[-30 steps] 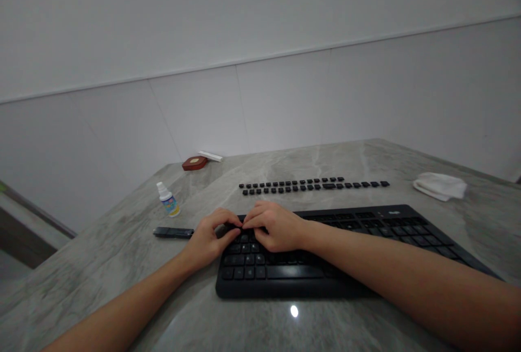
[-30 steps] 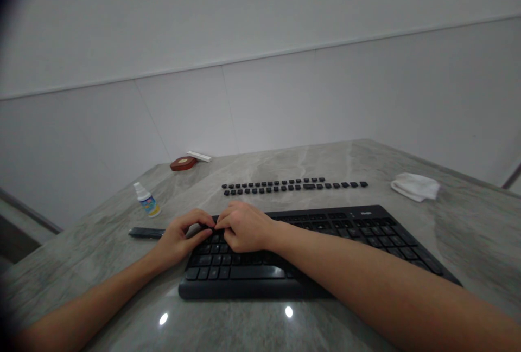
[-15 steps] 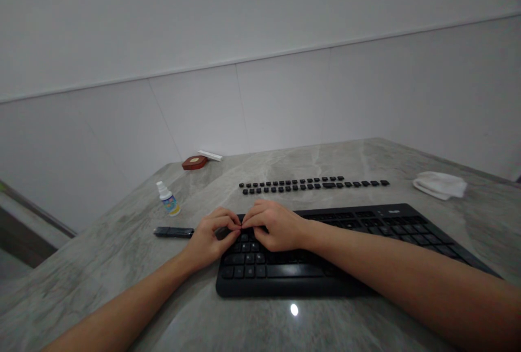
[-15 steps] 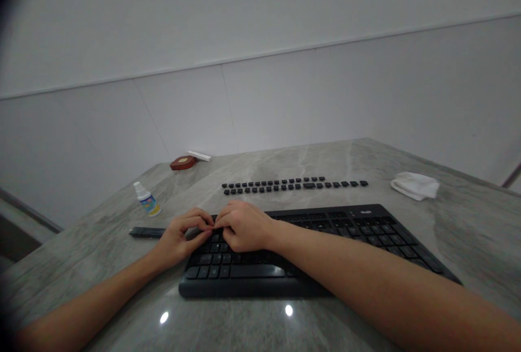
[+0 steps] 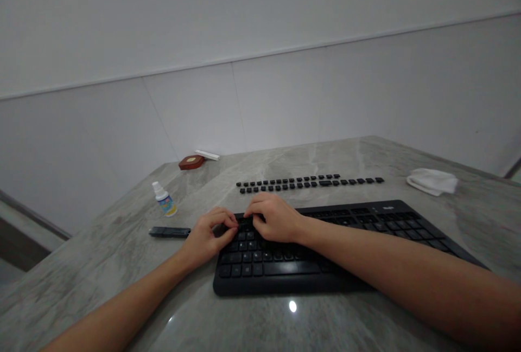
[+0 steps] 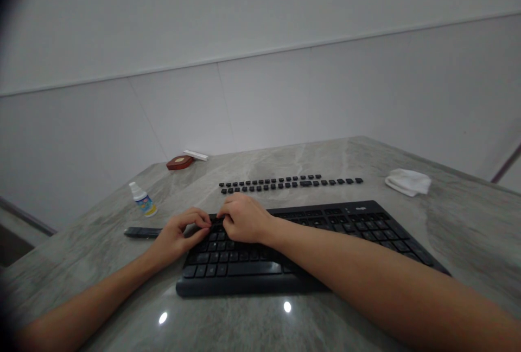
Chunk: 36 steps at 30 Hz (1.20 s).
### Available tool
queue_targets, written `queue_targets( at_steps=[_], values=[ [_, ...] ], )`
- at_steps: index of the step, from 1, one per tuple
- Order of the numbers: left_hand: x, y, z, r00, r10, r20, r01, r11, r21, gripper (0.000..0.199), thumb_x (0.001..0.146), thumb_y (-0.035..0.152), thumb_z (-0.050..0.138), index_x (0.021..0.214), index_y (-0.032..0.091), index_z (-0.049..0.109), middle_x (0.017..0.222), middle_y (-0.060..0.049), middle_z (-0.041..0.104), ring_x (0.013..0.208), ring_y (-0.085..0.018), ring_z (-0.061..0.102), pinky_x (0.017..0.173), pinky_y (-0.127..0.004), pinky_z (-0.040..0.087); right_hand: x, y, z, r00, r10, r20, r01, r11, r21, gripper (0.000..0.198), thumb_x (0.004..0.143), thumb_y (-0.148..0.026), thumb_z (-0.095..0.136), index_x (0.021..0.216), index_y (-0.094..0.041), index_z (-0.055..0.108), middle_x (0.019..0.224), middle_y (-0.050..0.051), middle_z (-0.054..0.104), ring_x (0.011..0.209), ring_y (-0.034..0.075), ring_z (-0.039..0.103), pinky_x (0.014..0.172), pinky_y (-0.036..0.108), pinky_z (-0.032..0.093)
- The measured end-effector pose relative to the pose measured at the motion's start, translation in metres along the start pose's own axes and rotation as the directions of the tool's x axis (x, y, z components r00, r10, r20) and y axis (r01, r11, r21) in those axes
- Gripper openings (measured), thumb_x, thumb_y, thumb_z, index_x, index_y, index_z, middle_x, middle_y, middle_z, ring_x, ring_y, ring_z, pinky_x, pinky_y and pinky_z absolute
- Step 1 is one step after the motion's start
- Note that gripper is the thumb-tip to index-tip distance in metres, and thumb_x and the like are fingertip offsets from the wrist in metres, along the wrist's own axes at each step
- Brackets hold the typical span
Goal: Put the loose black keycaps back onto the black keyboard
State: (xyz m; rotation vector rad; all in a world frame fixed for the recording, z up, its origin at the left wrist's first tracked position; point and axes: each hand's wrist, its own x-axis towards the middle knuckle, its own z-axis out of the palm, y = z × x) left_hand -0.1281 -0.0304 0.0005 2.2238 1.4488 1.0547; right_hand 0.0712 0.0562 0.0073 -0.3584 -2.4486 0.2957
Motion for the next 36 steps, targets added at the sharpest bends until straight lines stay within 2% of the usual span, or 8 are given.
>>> queue_targets(
  at_steps=[6, 15, 23, 31, 36],
  values=[
    [-0.0025, 0.0038, -0.0008, 0.997, 0.073, 0.022, -0.074, 0.995, 0.068, 0.011, 0.084, 0.018, 0.055, 0.074, 0.017, 0.059, 0.09, -0.005, 0.063, 0.088, -0.016, 0.059, 0.082, -0.032, 0.048, 0.0009, -0.0009, -0.0007, 0.999, 0.024, 0.033, -0.023, 1.0, -0.014, 0.028, 0.071, -0.006, 0.052, 0.088, -0.012, 0.074, 0.083, 0.008, 0.07, 0.081, 0.018, 0.061, 0.082, 0.03, 0.048],
    [-0.0011, 0.0019, 0.0001, 0.998, 0.055, -0.005, -0.055, 0.997, 0.06, 0.011, 0.086, 0.02, 0.056, 0.077, 0.018, 0.064, 0.09, -0.005, 0.065, 0.087, -0.016, 0.061, 0.081, -0.031, 0.05, 0.0002, -0.0013, -0.0012, 0.999, 0.034, 0.036, -0.034, 0.999, -0.012, 0.028, 0.072, -0.006, 0.052, 0.088, -0.013, 0.074, 0.082, 0.008, 0.07, 0.081, 0.018, 0.061, 0.081, 0.029, 0.047],
    [-0.0009, 0.0, 0.0006, 0.999, 0.049, 0.02, -0.05, 0.997, 0.053, 0.011, 0.085, 0.018, 0.056, 0.079, 0.018, 0.065, 0.092, -0.005, 0.065, 0.088, -0.016, 0.062, 0.082, -0.029, 0.049, -0.0002, -0.0011, -0.0019, 0.999, 0.028, 0.037, -0.027, 0.999, -0.018, 0.029, 0.072, -0.006, 0.051, 0.089, -0.012, 0.074, 0.082, 0.009, 0.07, 0.08, 0.018, 0.061, 0.081, 0.03, 0.048],
    [-0.0021, 0.005, -0.002, 0.99, 0.131, 0.048, -0.136, 0.984, 0.112, 0.013, 0.083, 0.014, 0.054, 0.081, 0.018, 0.066, 0.092, -0.004, 0.063, 0.087, -0.015, 0.061, 0.08, -0.028, 0.049, -0.002, -0.0022, -0.0009, 0.988, -0.115, 0.102, 0.112, 0.993, 0.031, 0.033, 0.074, -0.007, 0.05, 0.094, -0.015, 0.075, 0.087, 0.007, 0.069, 0.08, 0.017, 0.061, 0.081, 0.029, 0.049],
    [-0.002, 0.0087, -0.0026, 0.987, 0.155, 0.038, -0.159, 0.977, 0.142, 0.014, 0.084, 0.016, 0.054, 0.074, 0.016, 0.065, 0.093, -0.005, 0.062, 0.086, -0.015, 0.061, 0.078, -0.027, 0.049, -0.0025, -0.0048, -0.002, 0.983, -0.131, 0.13, 0.132, 0.991, -0.003, 0.037, 0.073, -0.006, 0.051, 0.099, -0.016, 0.074, 0.09, 0.007, 0.068, 0.084, 0.017, 0.061, 0.082, 0.029, 0.049]
  ],
)
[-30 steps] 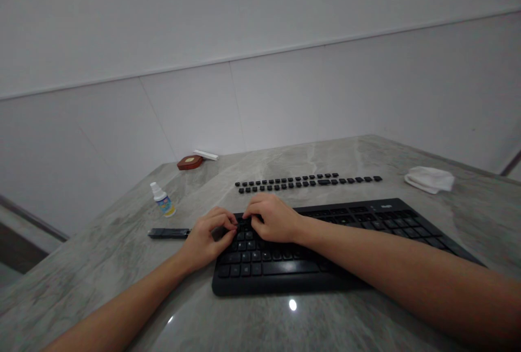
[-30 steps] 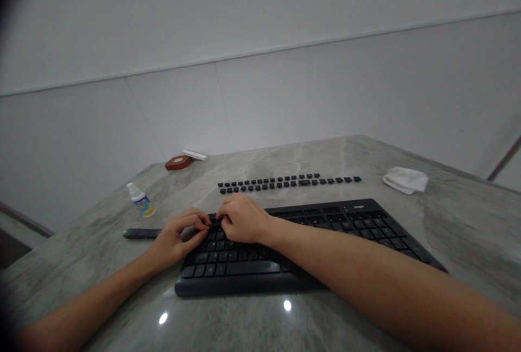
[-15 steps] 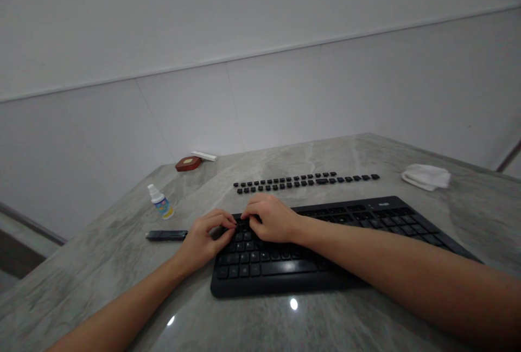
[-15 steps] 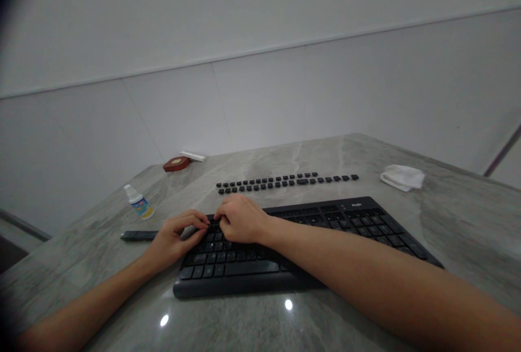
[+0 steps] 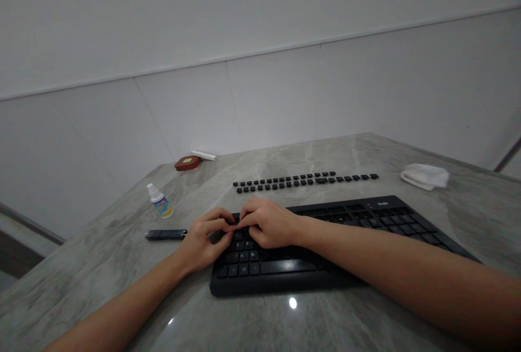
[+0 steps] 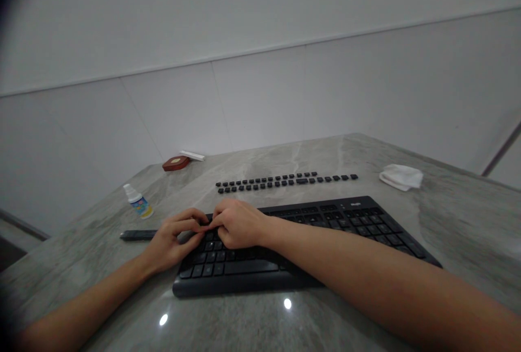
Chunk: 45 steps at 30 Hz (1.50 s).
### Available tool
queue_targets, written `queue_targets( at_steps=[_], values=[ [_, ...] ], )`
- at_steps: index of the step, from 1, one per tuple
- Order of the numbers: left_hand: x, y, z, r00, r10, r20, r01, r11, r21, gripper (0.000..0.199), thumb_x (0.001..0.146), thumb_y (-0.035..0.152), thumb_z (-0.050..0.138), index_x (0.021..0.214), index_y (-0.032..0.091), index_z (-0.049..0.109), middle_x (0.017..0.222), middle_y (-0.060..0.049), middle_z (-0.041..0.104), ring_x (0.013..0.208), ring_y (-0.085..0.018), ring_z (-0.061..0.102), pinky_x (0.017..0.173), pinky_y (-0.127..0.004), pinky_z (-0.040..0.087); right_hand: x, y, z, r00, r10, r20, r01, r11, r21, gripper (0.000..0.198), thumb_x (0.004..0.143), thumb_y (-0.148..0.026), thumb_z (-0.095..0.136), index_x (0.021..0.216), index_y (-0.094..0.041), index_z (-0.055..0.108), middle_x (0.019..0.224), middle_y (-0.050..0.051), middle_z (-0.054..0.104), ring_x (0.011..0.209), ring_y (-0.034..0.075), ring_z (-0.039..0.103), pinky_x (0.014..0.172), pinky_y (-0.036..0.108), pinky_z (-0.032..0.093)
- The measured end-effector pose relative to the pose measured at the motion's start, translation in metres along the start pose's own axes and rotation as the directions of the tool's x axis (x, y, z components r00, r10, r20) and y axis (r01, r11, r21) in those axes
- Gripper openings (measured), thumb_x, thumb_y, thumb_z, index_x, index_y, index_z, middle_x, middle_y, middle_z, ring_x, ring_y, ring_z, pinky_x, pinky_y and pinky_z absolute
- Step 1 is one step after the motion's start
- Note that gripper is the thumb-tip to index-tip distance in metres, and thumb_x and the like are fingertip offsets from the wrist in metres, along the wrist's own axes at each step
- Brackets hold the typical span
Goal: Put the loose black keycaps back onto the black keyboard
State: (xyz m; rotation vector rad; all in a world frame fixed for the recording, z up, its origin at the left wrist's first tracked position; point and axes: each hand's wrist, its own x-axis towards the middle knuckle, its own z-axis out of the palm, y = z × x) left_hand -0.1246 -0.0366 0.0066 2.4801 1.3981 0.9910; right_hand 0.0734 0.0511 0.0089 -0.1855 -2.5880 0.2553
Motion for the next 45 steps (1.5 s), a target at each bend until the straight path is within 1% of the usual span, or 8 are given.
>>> queue_targets(
  at_steps=[7, 14, 22, 28, 34, 40, 42, 45],
  values=[
    [0.004, 0.002, 0.007, 0.994, -0.09, -0.066, 0.092, 0.995, 0.031, 0.033, 0.092, 0.024, 0.048, 0.066, 0.015, 0.065, 0.084, -0.004, 0.061, 0.076, -0.013, 0.059, 0.071, -0.025, 0.046, 0.001, -0.003, -0.001, 1.0, -0.01, 0.024, 0.011, 0.999, -0.047, 0.033, 0.076, -0.006, 0.05, 0.096, -0.015, 0.074, 0.091, 0.008, 0.068, 0.085, 0.018, 0.06, 0.082, 0.029, 0.049],
    [0.003, -0.002, 0.01, 0.995, -0.048, -0.092, 0.056, 0.994, 0.094, 0.037, 0.093, 0.026, 0.048, 0.06, 0.015, 0.061, 0.082, -0.004, 0.059, 0.075, -0.012, 0.058, 0.069, -0.024, 0.044, 0.004, -0.006, 0.0, 0.989, -0.114, 0.095, 0.127, 0.983, -0.136, 0.026, 0.076, -0.007, 0.051, 0.09, -0.012, 0.073, 0.094, 0.01, 0.068, 0.087, 0.02, 0.058, 0.085, 0.032, 0.047],
    [0.004, -0.003, 0.01, 0.997, -0.055, -0.059, 0.059, 0.997, 0.059, 0.027, 0.093, 0.026, 0.045, 0.071, 0.016, 0.057, 0.084, -0.004, 0.058, 0.078, -0.014, 0.056, 0.073, -0.026, 0.045, 0.001, 0.002, 0.002, 0.995, 0.098, -0.026, -0.099, 0.995, -0.016, 0.027, 0.073, -0.007, 0.052, 0.084, -0.014, 0.075, 0.087, 0.007, 0.067, 0.079, 0.016, 0.06, 0.078, 0.027, 0.048],
    [0.006, -0.021, 0.009, 0.948, -0.28, -0.15, 0.297, 0.948, 0.111, 0.018, 0.087, 0.022, 0.045, 0.083, 0.017, 0.061, 0.082, -0.003, 0.06, 0.074, -0.017, 0.056, 0.07, -0.03, 0.044, 0.0, 0.008, 0.002, 0.966, 0.255, -0.042, -0.255, 0.967, 0.012, 0.029, 0.073, -0.007, 0.05, 0.086, -0.014, 0.075, 0.082, 0.006, 0.066, 0.075, 0.015, 0.058, 0.076, 0.026, 0.046],
    [0.006, -0.028, 0.008, 0.94, -0.316, -0.129, 0.33, 0.938, 0.11, 0.021, 0.08, 0.017, 0.043, 0.085, 0.018, 0.063, 0.085, -0.004, 0.062, 0.077, -0.018, 0.058, 0.071, -0.031, 0.045, 0.001, 0.0, 0.001, 0.996, 0.083, 0.016, -0.083, 0.996, -0.008, 0.044, 0.075, -0.007, 0.05, 0.113, -0.018, 0.068, 0.093, 0.008, 0.062, 0.084, 0.017, 0.056, 0.081, 0.029, 0.046],
    [0.011, -0.043, 0.006, 0.916, -0.393, -0.086, 0.399, 0.915, 0.068, 0.02, 0.079, 0.02, 0.045, 0.085, 0.017, 0.064, 0.085, -0.003, 0.065, 0.075, -0.017, 0.06, 0.071, -0.03, 0.048, 0.005, -0.007, 0.008, 0.993, 0.084, 0.083, -0.081, 0.996, -0.04, 0.032, 0.079, -0.012, 0.051, 0.101, -0.015, 0.074, 0.096, 0.01, 0.062, 0.088, 0.018, 0.055, 0.083, 0.031, 0.045],
    [0.016, -0.053, 0.008, 0.901, -0.414, -0.132, 0.429, 0.895, 0.12, 0.02, 0.079, 0.02, 0.045, 0.087, 0.017, 0.063, 0.085, -0.003, 0.066, 0.073, -0.017, 0.06, 0.071, -0.03, 0.048, 0.008, -0.008, 0.01, 0.993, 0.093, 0.079, -0.09, 0.995, -0.032, 0.03, 0.079, -0.012, 0.052, 0.098, -0.015, 0.074, 0.096, 0.01, 0.063, 0.087, 0.018, 0.055, 0.083, 0.031, 0.045],
    [0.03, -0.07, 0.014, 0.93, -0.323, -0.177, 0.362, 0.889, 0.28, 0.02, 0.078, 0.015, 0.045, 0.089, 0.016, 0.061, 0.088, -0.005, 0.064, 0.078, -0.018, 0.06, 0.076, -0.031, 0.048, 0.01, -0.008, 0.009, 0.991, 0.105, 0.083, -0.104, 0.994, -0.02, 0.028, 0.079, -0.012, 0.052, 0.094, -0.015, 0.075, 0.096, 0.01, 0.064, 0.089, 0.019, 0.056, 0.084, 0.031, 0.045]
  ],
)
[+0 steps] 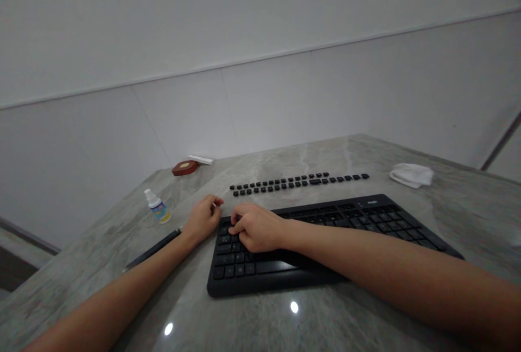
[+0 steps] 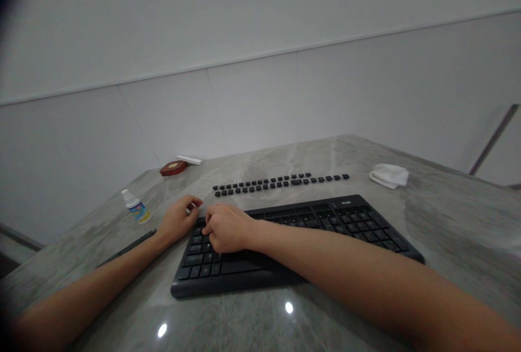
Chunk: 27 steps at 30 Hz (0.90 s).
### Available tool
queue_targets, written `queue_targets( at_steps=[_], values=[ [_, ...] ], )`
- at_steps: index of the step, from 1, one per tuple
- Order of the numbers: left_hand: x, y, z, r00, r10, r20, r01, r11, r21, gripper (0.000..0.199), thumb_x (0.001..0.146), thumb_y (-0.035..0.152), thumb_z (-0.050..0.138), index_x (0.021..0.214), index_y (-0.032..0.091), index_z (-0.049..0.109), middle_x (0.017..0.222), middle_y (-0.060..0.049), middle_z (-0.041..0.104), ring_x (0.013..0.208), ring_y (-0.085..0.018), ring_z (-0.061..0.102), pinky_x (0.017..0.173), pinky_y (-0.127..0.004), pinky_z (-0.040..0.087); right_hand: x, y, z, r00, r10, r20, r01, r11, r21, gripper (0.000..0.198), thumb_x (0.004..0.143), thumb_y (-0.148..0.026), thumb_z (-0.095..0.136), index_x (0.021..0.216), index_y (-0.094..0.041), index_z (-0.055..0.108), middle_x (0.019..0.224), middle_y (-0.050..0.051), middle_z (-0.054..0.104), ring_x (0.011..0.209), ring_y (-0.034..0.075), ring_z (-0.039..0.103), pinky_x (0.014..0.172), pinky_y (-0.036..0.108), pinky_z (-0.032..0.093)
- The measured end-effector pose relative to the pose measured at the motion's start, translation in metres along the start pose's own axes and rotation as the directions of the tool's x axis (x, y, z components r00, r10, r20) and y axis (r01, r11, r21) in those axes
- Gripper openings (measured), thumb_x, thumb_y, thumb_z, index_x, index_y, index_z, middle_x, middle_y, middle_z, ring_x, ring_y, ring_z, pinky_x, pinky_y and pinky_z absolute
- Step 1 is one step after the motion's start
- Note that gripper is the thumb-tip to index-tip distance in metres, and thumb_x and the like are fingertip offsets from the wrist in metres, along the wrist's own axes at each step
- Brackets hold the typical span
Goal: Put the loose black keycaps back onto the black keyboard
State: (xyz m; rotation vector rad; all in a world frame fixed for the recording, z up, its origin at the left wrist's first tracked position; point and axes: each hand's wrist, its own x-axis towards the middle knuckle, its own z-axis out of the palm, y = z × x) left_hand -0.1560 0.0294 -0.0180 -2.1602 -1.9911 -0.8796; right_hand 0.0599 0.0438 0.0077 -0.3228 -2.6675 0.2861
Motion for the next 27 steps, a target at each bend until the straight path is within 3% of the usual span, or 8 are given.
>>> queue_targets(
  at_steps=[4, 7, 10, 12, 15, 18, 24, 27],
  values=[
    [0.027, -0.004, 0.014, 0.997, 0.037, -0.062, -0.03, 0.995, 0.1, 0.023, 0.078, 0.011, 0.044, 0.097, 0.013, 0.058, 0.093, -0.009, 0.061, 0.084, -0.02, 0.059, 0.079, -0.033, 0.048, 0.0, 0.0, -0.001, 1.0, 0.008, -0.004, -0.008, 1.0, -0.002, 0.027, 0.077, -0.011, 0.053, 0.09, -0.014, 0.076, 0.096, 0.009, 0.066, 0.091, 0.019, 0.058, 0.086, 0.03, 0.046],
    [0.037, -0.005, 0.017, 0.981, 0.193, -0.026, -0.192, 0.98, 0.059, 0.029, 0.084, 0.014, 0.041, 0.107, 0.015, 0.058, 0.104, -0.01, 0.06, 0.098, -0.02, 0.057, 0.089, -0.035, 0.047, -0.002, 0.001, -0.001, 0.999, 0.025, -0.039, -0.025, 1.0, 0.011, 0.026, 0.075, -0.011, 0.053, 0.088, -0.015, 0.076, 0.093, 0.008, 0.068, 0.086, 0.017, 0.06, 0.084, 0.028, 0.047],
    [0.038, -0.007, 0.017, 0.933, 0.356, 0.045, -0.357, 0.934, 0.003, 0.032, 0.088, 0.017, 0.04, 0.111, 0.019, 0.062, 0.117, -0.008, 0.059, 0.11, -0.021, 0.053, 0.098, -0.039, 0.042, -0.003, 0.005, -0.005, 0.981, 0.146, -0.125, -0.15, 0.988, -0.026, 0.024, 0.074, -0.011, 0.052, 0.078, -0.014, 0.076, 0.083, 0.008, 0.07, 0.08, 0.018, 0.062, 0.08, 0.028, 0.047],
    [0.037, -0.009, 0.016, 0.915, 0.393, 0.095, -0.393, 0.919, -0.011, 0.03, 0.09, 0.02, 0.04, 0.106, 0.021, 0.065, 0.12, -0.007, 0.06, 0.111, -0.021, 0.053, 0.098, -0.04, 0.042, -0.003, 0.009, -0.01, 0.943, 0.269, -0.194, -0.284, 0.958, -0.053, 0.024, 0.074, -0.01, 0.051, 0.072, -0.014, 0.075, 0.078, 0.009, 0.07, 0.078, 0.019, 0.063, 0.079, 0.029, 0.047],
    [0.036, -0.01, 0.017, 0.917, 0.378, 0.128, -0.378, 0.925, -0.027, 0.027, 0.091, 0.024, 0.042, 0.099, 0.021, 0.068, 0.118, -0.006, 0.064, 0.107, -0.022, 0.056, 0.096, -0.04, 0.043, -0.004, 0.016, -0.019, 0.88, 0.42, -0.224, -0.438, 0.898, -0.038, 0.025, 0.074, -0.011, 0.05, 0.071, -0.015, 0.075, 0.076, 0.009, 0.071, 0.076, 0.02, 0.065, 0.076, 0.028, 0.048],
    [0.037, -0.01, 0.018, 0.927, 0.355, 0.117, -0.349, 0.935, -0.068, 0.024, 0.089, 0.024, 0.045, 0.093, 0.021, 0.068, 0.112, -0.005, 0.067, 0.103, -0.021, 0.058, 0.094, -0.039, 0.044, -0.005, 0.018, -0.021, 0.844, 0.491, -0.216, -0.505, 0.863, -0.013, 0.026, 0.074, -0.013, 0.05, 0.072, -0.016, 0.075, 0.075, 0.009, 0.073, 0.075, 0.02, 0.066, 0.074, 0.028, 0.048],
    [0.037, -0.013, 0.017, 0.957, 0.281, 0.069, -0.277, 0.958, -0.069, 0.017, 0.082, 0.031, 0.053, 0.083, 0.019, 0.065, 0.085, -0.005, 0.067, 0.083, -0.019, 0.06, 0.079, -0.032, 0.048, -0.006, 0.011, -0.016, 0.886, 0.417, -0.202, -0.426, 0.905, 0.002, 0.024, 0.072, -0.013, 0.051, 0.072, -0.016, 0.075, 0.076, 0.007, 0.073, 0.078, 0.02, 0.067, 0.077, 0.027, 0.048],
    [0.035, -0.01, 0.016, 0.976, 0.217, 0.015, -0.215, 0.974, -0.073, 0.018, 0.08, 0.035, 0.055, 0.081, 0.019, 0.063, 0.078, -0.003, 0.064, 0.073, -0.018, 0.059, 0.071, -0.03, 0.048, -0.006, 0.014, -0.016, 0.874, 0.437, -0.213, -0.439, 0.898, 0.04, 0.026, 0.072, -0.013, 0.05, 0.074, -0.017, 0.075, 0.079, 0.006, 0.074, 0.08, 0.02, 0.067, 0.076, 0.027, 0.048]
  ],
)
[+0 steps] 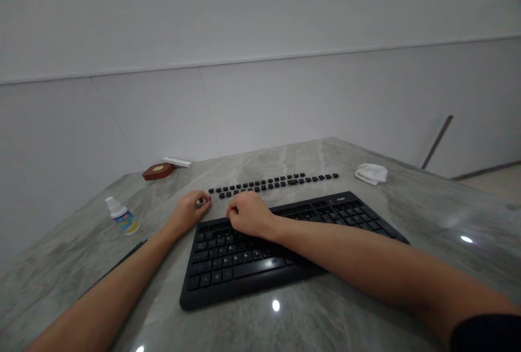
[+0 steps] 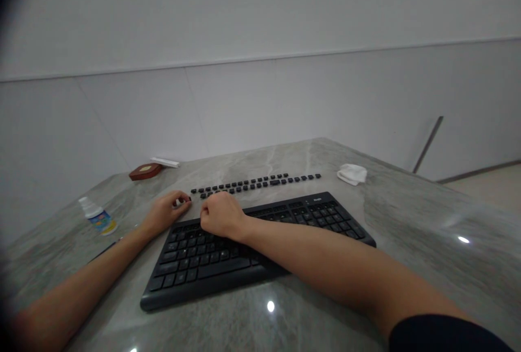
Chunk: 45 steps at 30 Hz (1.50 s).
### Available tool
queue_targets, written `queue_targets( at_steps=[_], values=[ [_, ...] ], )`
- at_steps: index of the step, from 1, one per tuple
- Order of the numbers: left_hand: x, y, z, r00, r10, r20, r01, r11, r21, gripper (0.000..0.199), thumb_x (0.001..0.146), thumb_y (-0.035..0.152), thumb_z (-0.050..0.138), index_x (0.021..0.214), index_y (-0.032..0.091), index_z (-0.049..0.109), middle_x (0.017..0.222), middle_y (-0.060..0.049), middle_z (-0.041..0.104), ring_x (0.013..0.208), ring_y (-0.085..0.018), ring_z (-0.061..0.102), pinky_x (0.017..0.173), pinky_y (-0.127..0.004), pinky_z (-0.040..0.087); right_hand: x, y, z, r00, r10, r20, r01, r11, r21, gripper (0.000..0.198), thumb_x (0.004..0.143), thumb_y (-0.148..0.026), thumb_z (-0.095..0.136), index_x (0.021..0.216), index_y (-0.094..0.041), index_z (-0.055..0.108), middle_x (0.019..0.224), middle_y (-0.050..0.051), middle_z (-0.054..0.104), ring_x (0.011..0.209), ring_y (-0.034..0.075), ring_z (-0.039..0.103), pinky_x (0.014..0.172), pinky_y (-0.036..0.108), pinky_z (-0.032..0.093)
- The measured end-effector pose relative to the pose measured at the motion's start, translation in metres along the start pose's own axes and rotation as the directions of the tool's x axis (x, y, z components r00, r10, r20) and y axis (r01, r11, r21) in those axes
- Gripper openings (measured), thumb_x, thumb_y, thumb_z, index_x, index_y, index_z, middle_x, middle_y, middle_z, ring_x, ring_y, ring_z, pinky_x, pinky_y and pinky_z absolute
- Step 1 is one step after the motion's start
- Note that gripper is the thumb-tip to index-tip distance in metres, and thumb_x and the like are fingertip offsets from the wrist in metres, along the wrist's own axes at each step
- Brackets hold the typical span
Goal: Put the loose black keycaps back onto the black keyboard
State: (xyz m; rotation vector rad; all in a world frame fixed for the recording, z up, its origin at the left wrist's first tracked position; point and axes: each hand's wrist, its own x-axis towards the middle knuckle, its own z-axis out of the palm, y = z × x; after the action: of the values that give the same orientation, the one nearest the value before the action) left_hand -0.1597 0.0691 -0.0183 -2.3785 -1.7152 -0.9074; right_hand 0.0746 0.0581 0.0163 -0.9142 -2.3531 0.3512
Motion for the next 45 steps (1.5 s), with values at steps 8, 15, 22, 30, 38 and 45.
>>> queue_targets(
  at_steps=[8, 15, 22, 30, 38, 45],
  values=[
    [-0.013, 0.048, -0.019, 0.995, -0.102, 0.021, 0.104, 0.947, -0.305, 0.028, 0.086, 0.04, 0.054, 0.102, 0.019, 0.065, 0.09, -0.004, 0.068, 0.081, -0.018, 0.062, 0.072, -0.03, 0.05, 0.001, 0.02, 0.005, 0.999, -0.054, 0.0, 0.054, 0.997, -0.058, 0.028, 0.076, -0.012, 0.051, 0.092, -0.015, 0.073, 0.091, 0.009, 0.073, 0.09, 0.02, 0.065, 0.085, 0.029, 0.046],
    [-0.062, 0.07, -0.029, 0.998, -0.026, 0.062, 0.042, 0.96, -0.277, 0.02, 0.089, 0.035, 0.055, 0.1, 0.02, 0.063, 0.094, -0.005, 0.067, 0.088, -0.018, 0.063, 0.081, -0.033, 0.052, 0.001, 0.013, 0.012, 0.984, -0.172, -0.05, 0.173, 0.985, 0.015, 0.027, 0.077, -0.009, 0.051, 0.094, -0.013, 0.072, 0.091, 0.008, 0.072, 0.087, 0.018, 0.064, 0.085, 0.029, 0.046],
    [-0.059, 0.072, -0.03, 0.988, 0.151, 0.021, -0.141, 0.959, -0.245, 0.015, 0.087, 0.028, 0.057, 0.095, 0.02, 0.066, 0.103, -0.007, 0.064, 0.096, -0.018, 0.061, 0.085, -0.033, 0.052, -0.006, 0.007, 0.005, 0.908, -0.418, 0.002, 0.418, 0.907, 0.06, 0.024, 0.077, -0.007, 0.051, 0.088, -0.015, 0.071, 0.081, 0.005, 0.069, 0.08, 0.016, 0.059, 0.079, 0.027, 0.045],
    [-0.056, 0.073, -0.029, 0.968, 0.245, -0.049, -0.249, 0.937, -0.244, 0.014, 0.088, 0.022, 0.055, 0.083, 0.019, 0.068, 0.086, -0.006, 0.066, 0.087, -0.019, 0.06, 0.08, -0.035, 0.05, 0.0, 0.015, 0.009, 0.894, -0.445, 0.046, 0.441, 0.894, 0.076, 0.024, 0.074, -0.004, 0.051, 0.083, -0.014, 0.072, 0.079, 0.006, 0.069, 0.078, 0.016, 0.06, 0.077, 0.027, 0.046],
    [-0.057, 0.074, -0.032, 0.974, 0.228, 0.001, -0.22, 0.941, -0.257, 0.014, 0.089, 0.02, 0.054, 0.089, 0.019, 0.068, 0.089, -0.006, 0.064, 0.088, -0.018, 0.058, 0.08, -0.034, 0.048, -0.001, 0.014, 0.007, 0.877, -0.478, 0.047, 0.474, 0.878, 0.071, 0.025, 0.074, -0.005, 0.052, 0.084, -0.014, 0.073, 0.076, 0.006, 0.068, 0.074, 0.015, 0.059, 0.074, 0.026, 0.046],
    [-0.054, 0.074, -0.031, 0.987, 0.161, 0.026, -0.147, 0.95, -0.275, 0.017, 0.09, 0.023, 0.053, 0.079, 0.018, 0.065, 0.086, -0.005, 0.065, 0.086, -0.017, 0.058, 0.08, -0.033, 0.047, -0.002, 0.011, 0.004, 0.85, -0.523, 0.065, 0.517, 0.851, 0.095, 0.02, 0.075, -0.01, 0.056, 0.087, -0.014, 0.072, 0.079, 0.005, 0.069, 0.077, 0.016, 0.06, 0.078, 0.027, 0.047]
  ],
)
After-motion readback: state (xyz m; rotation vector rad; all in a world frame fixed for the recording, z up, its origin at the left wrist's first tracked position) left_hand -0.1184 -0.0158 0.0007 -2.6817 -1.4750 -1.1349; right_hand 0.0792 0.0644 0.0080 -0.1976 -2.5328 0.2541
